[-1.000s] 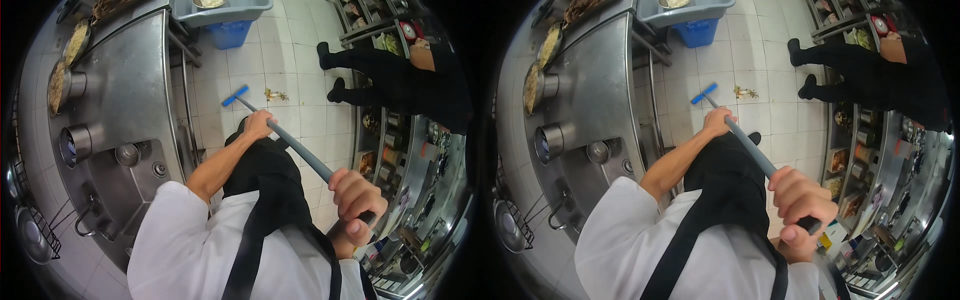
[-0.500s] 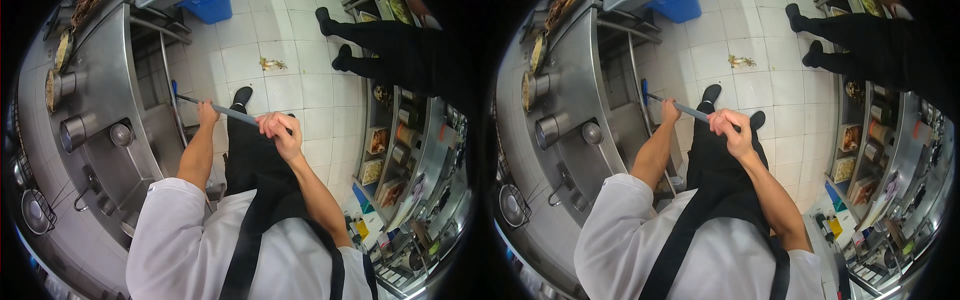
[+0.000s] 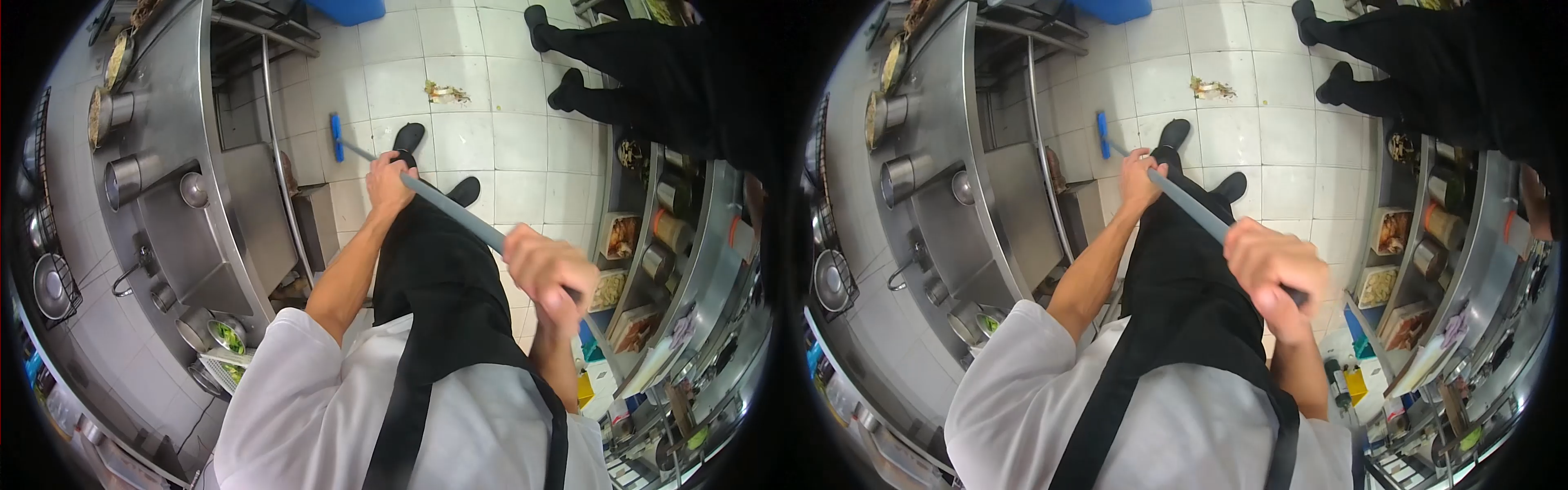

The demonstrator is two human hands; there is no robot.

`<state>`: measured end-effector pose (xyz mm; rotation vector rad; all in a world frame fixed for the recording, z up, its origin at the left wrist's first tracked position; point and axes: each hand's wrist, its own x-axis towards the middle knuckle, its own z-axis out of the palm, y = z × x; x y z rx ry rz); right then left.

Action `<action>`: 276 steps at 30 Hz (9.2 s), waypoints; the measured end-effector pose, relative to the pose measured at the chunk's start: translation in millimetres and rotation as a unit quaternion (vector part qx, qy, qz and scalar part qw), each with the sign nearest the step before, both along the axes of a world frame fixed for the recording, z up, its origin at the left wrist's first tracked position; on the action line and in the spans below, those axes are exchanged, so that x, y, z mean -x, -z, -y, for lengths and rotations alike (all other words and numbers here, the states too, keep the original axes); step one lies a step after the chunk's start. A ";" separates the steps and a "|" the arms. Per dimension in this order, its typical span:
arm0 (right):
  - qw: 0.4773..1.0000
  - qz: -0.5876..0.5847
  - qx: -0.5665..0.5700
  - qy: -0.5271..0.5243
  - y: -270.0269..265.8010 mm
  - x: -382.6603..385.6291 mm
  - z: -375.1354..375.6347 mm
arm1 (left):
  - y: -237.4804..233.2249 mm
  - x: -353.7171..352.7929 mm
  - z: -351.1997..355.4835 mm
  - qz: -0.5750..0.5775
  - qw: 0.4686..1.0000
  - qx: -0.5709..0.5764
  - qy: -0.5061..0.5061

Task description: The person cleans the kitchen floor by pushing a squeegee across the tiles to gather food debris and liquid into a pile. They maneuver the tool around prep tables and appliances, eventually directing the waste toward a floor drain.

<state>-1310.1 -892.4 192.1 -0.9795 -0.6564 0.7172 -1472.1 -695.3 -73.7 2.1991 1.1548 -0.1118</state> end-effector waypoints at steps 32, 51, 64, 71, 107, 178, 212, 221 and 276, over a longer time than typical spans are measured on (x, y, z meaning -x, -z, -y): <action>0.911 -0.335 0.095 0.220 185.4 -127.4 -284.7 | 118.0 -65.8 -332.2 -0.120 0.991 -0.059 0.017; 0.916 -0.325 0.176 0.156 189.5 -57.6 -342.0 | 163.7 -0.9 -370.7 -0.143 0.990 0.006 0.022; 0.855 -0.461 0.069 0.229 294.6 -124.5 -311.7 | 166.8 -35.5 -390.0 -0.249 0.967 -0.010 0.057; 0.822 -0.535 0.130 0.149 361.8 -22.1 -417.9 | 248.6 30.7 -422.2 -0.247 0.967 -0.034 -0.060; 0.972 0.024 0.025 0.233 -1.7 -17.0 -260.9 | 66.2 -144.1 -262.6 0.160 0.965 0.092 0.188; 0.982 -0.005 0.116 -0.149 1.7 47.9 -133.7 | 32.9 78.7 -77.2 0.107 0.993 -0.043 -0.010; 0.982 0.161 0.051 0.088 -68.7 62.2 -4.3 | -14.7 -74.4 3.0 0.180 0.875 0.176 0.413; 0.977 0.180 0.007 0.111 -86.6 43.9 -49.4 | -40.4 -122.2 -79.4 0.088 0.842 0.150 0.511; 0.851 0.153 0.063 0.498 -41.7 47.9 4.4 | -67.8 -264.8 38.1 0.030 0.753 -0.006 0.657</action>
